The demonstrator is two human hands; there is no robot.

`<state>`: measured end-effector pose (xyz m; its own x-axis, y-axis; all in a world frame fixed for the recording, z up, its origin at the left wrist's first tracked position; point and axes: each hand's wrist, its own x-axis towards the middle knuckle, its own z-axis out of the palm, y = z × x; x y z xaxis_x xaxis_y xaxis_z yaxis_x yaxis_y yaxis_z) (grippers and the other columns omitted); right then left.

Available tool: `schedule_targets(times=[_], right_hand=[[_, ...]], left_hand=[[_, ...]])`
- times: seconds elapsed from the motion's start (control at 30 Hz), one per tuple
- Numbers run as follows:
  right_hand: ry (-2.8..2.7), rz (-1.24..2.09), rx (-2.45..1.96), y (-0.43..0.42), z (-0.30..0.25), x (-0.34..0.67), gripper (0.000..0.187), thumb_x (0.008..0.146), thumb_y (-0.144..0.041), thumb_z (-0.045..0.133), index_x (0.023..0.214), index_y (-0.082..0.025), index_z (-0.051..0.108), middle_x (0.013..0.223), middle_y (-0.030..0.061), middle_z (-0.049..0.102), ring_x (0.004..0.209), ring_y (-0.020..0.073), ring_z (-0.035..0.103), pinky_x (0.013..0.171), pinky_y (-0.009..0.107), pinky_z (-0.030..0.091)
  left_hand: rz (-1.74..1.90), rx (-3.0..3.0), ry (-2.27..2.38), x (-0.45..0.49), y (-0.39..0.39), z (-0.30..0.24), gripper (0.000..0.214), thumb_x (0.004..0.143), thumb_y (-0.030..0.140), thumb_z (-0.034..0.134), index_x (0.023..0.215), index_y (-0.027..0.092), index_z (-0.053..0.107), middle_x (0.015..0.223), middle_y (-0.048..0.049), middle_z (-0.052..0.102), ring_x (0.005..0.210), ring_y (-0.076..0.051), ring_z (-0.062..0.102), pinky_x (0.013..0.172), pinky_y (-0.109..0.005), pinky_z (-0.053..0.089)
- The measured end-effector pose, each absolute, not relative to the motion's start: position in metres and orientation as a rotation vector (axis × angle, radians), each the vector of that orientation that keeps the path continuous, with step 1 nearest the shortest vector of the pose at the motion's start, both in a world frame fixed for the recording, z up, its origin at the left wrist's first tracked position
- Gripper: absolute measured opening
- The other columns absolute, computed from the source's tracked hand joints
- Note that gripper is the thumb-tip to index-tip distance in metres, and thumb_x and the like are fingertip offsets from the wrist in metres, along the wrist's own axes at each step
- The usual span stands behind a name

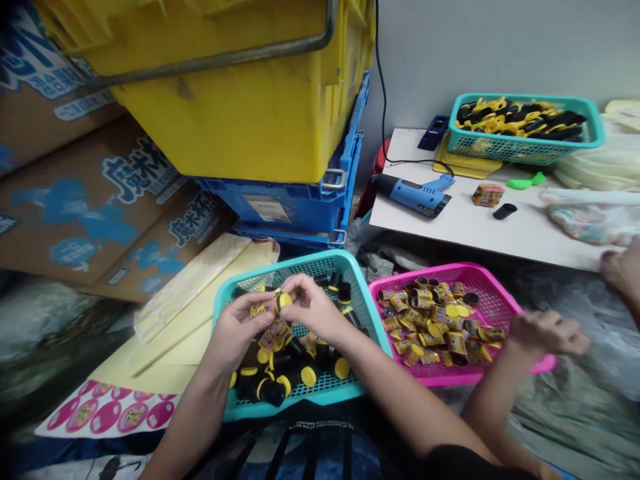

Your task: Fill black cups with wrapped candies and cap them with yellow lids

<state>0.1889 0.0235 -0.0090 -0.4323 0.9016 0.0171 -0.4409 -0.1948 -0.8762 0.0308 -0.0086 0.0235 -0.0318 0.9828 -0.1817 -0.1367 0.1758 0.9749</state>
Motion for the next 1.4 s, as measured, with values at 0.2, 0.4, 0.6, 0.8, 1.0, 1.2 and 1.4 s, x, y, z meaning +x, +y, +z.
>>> schedule_targets(times=[0.2,0.4,0.6,0.8,1.0,1.2,1.4], right_hand=[[-0.773,2.236,-0.381,0.019,-0.011,0.188,0.040,0.079,-0.047,0.067,0.108,-0.022,0.054,0.096,0.0023,0.055,0.080,0.0126,0.057,0.073,0.027,0.048],[-0.802,2.195,-0.393,0.017,-0.011,0.192,0.038,0.077,-0.044,0.071,0.103,-0.022,0.055,0.092,0.0012,0.058,0.080,0.0115,0.059,0.074,0.026,0.050],[-0.956,2.113,-0.569,0.017,-0.012,0.194,0.036,0.076,-0.046,0.070,0.100,-0.023,0.056,0.092,0.0001,0.058,0.079,0.0113,0.059,0.073,0.028,0.052],[-1.212,1.631,-0.898,0.006,0.003,0.214,0.037,0.075,-0.045,0.069,0.101,-0.022,0.058,0.091,0.0025,0.061,0.078,0.0145,0.060,0.070,0.029,0.052],[-1.665,0.392,-1.863,-0.014,0.022,0.309,0.029,0.078,-0.042,0.063,0.096,-0.019,0.063,0.088,0.0089,0.063,0.077,0.0239,0.059,0.072,0.041,0.048],[-1.862,0.405,-1.967,-0.007,0.012,0.320,0.041,0.083,-0.047,0.055,0.107,-0.016,0.065,0.104,0.0154,0.066,0.097,0.0320,0.060,0.083,0.047,0.046],[-1.793,0.679,-1.732,0.004,0.006,0.273,0.032,0.084,-0.043,0.056,0.100,-0.019,0.068,0.097,0.0096,0.071,0.087,0.0250,0.065,0.080,0.041,0.048]], left_hand=[[1.256,0.945,1.184,0.041,-0.011,0.021,0.027,0.058,0.022,0.082,0.084,0.019,0.074,0.088,-0.0038,0.074,0.078,-0.016,0.067,0.067,-0.024,0.056],[1.243,1.057,1.155,0.045,-0.013,0.021,0.026,0.060,0.019,0.081,0.084,0.020,0.074,0.089,-0.0036,0.075,0.082,-0.017,0.068,0.074,-0.025,0.056],[1.231,1.195,1.226,0.040,-0.016,0.011,0.022,0.066,0.022,0.077,0.088,0.022,0.073,0.090,-0.0034,0.075,0.085,-0.019,0.069,0.075,-0.030,0.057],[1.186,1.911,1.225,0.035,-0.005,0.024,0.033,0.070,0.028,0.076,0.102,0.027,0.071,0.124,-0.0063,0.064,0.113,-0.023,0.058,0.100,-0.042,0.044],[0.676,1.884,1.571,-0.003,0.000,0.011,0.023,0.086,0.036,0.054,0.095,0.022,0.070,0.095,-0.0054,0.071,0.090,-0.022,0.063,0.083,-0.038,0.049],[0.106,2.265,1.424,-0.011,-0.005,-0.035,0.031,0.084,0.016,0.049,0.107,0.023,0.068,0.123,-0.0103,0.056,0.113,-0.030,0.044,0.093,-0.047,0.038],[0.096,2.248,1.394,-0.012,0.003,-0.039,0.023,0.081,0.017,0.049,0.091,0.022,0.069,0.110,-0.0083,0.060,0.103,-0.028,0.044,0.088,-0.042,0.034]])
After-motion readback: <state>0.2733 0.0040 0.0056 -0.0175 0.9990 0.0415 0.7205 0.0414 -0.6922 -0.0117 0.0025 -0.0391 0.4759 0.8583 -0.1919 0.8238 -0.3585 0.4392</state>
